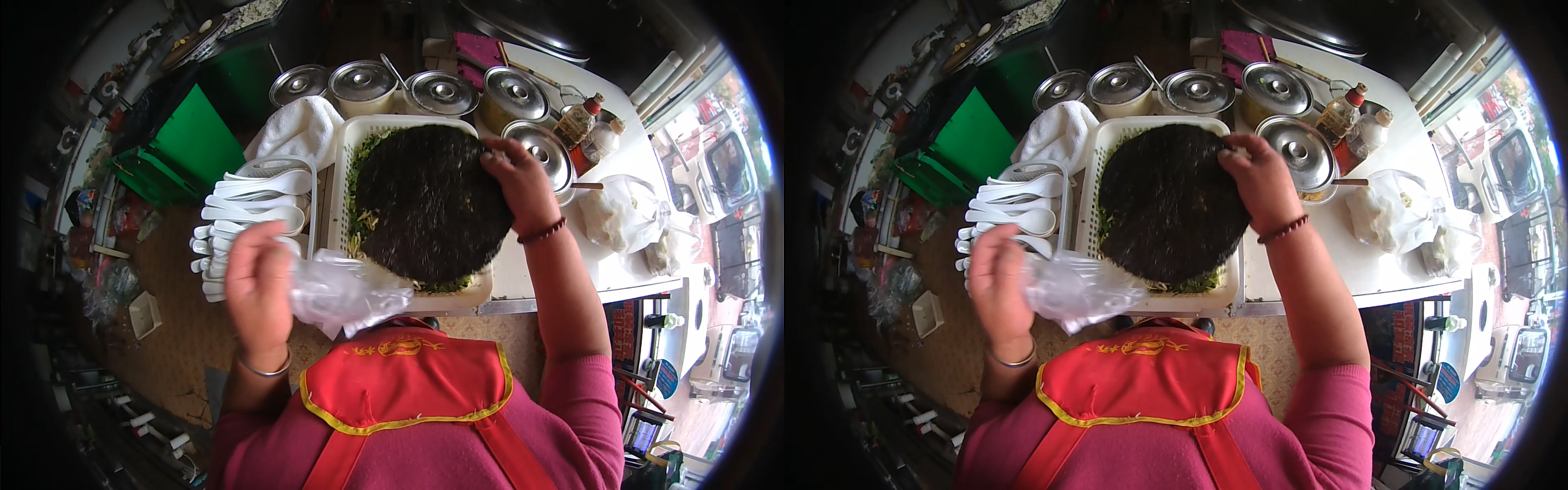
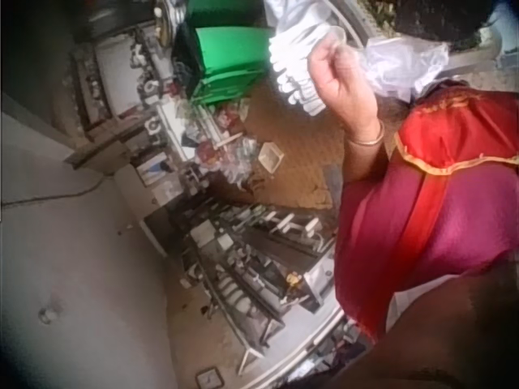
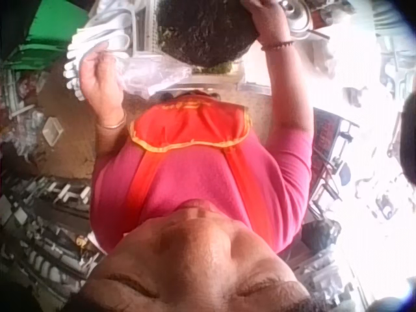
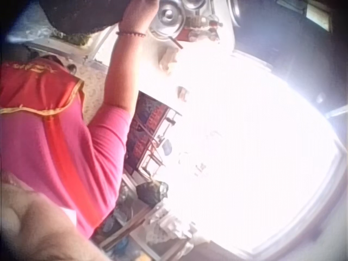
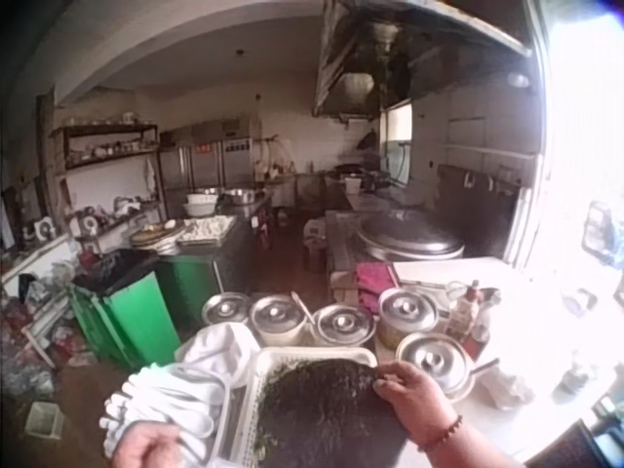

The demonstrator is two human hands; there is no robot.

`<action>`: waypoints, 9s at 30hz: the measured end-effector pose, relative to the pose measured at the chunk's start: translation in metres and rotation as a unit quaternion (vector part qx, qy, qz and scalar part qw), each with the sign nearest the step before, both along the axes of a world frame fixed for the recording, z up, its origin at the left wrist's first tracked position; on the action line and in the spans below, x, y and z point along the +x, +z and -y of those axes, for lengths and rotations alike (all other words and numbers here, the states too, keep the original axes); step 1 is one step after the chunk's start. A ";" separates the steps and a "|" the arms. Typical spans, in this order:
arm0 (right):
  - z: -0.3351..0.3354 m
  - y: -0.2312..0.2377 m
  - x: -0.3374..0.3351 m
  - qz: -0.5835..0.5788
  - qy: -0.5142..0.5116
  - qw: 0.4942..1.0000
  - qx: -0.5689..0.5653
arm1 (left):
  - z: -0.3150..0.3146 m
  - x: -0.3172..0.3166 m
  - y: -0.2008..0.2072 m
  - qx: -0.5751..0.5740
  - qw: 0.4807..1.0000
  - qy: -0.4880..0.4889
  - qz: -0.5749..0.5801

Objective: The person packs dumplings from a tray into a plastic bag, then adds chopped greens, sesame seeds, and other toppings into a second bag. The person ties both bags and hands them to a customer.

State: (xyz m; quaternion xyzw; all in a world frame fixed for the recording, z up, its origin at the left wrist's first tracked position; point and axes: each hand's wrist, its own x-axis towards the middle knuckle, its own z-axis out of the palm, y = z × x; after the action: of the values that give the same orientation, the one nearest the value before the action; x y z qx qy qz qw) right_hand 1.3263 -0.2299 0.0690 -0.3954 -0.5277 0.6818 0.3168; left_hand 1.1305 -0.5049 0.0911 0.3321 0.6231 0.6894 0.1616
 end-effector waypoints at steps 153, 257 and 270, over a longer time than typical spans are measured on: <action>-0.051 -0.009 -0.085 0.169 0.192 0.953 0.161 | -0.055 -0.125 0.039 -0.303 0.835 -0.061 -0.456; 0.017 0.059 -0.065 0.249 0.376 0.696 0.558 | -0.073 -0.073 0.041 -0.164 0.936 -0.247 -0.190; 0.036 0.047 -0.072 0.230 0.391 0.678 0.578 | -0.070 -0.051 0.023 -0.169 0.924 -0.251 -0.232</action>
State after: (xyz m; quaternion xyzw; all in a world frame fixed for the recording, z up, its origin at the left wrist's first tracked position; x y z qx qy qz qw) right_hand 1.2542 -0.2660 0.1161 -0.0361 -0.9795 0.1902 0.0554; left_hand 1.0796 -0.4347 0.1143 0.5964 0.6465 0.4143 0.2339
